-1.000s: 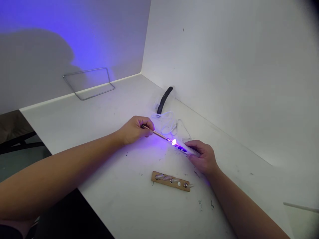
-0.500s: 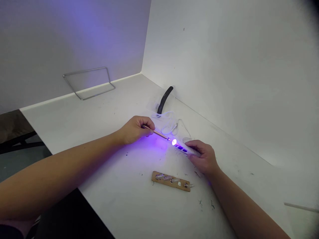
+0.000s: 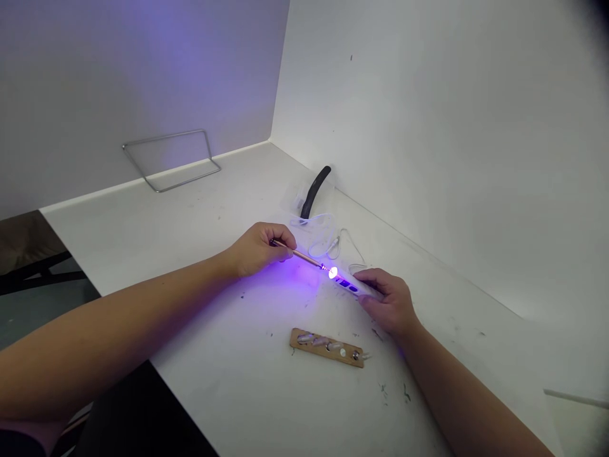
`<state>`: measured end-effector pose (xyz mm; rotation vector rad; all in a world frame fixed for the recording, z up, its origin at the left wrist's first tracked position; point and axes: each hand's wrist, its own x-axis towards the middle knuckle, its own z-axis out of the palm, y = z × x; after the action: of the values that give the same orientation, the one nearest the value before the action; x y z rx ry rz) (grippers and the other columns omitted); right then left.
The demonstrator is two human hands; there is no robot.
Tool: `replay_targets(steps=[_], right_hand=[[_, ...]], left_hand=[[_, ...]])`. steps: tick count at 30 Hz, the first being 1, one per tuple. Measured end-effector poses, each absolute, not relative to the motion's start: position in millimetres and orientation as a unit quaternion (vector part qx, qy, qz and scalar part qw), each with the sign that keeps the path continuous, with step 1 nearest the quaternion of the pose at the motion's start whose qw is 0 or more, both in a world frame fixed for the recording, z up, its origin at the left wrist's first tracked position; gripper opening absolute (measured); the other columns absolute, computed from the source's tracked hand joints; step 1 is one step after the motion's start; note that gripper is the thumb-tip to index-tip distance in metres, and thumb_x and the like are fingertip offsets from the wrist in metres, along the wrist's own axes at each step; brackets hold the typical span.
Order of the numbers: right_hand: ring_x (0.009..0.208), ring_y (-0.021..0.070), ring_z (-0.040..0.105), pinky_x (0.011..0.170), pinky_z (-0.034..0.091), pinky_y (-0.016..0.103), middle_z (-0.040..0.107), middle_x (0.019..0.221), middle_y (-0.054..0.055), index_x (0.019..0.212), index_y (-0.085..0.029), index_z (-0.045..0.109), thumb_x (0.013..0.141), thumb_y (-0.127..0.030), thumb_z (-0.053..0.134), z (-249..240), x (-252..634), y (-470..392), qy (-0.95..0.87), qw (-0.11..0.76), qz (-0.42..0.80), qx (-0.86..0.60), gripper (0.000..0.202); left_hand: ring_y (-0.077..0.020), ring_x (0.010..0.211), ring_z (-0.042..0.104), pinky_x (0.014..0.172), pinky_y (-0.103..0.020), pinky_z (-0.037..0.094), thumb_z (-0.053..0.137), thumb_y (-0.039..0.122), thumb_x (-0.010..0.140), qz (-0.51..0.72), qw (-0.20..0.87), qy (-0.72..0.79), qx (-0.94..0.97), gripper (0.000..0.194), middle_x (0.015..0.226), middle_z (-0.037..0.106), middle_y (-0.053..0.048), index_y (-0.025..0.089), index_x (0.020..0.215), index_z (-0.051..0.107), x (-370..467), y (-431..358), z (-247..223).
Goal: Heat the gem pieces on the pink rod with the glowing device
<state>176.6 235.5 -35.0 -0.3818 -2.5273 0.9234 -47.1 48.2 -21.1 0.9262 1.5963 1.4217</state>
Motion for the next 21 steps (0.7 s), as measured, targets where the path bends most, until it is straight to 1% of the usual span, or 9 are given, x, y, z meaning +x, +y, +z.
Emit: replay_targets(steps=[21], right_hand=[[0.073, 0.0207, 0.067, 0.066, 0.054, 0.031, 0.071, 0.082, 0.005, 0.086, -0.019, 0.065, 0.060, -0.013, 0.057, -33.8, 176.9, 236.0, -0.913, 0.204, 0.324, -0.141, 0.028]], left_hand=[[-0.0079, 0.056, 0.048, 0.054, -0.022, 0.036, 0.061, 0.016, 0.067, 0.571, 0.397, 0.620, 0.363, 0.006, 0.061, 0.056, 0.002, 0.013, 0.072, 0.060, -47.9, 47.1, -22.6]])
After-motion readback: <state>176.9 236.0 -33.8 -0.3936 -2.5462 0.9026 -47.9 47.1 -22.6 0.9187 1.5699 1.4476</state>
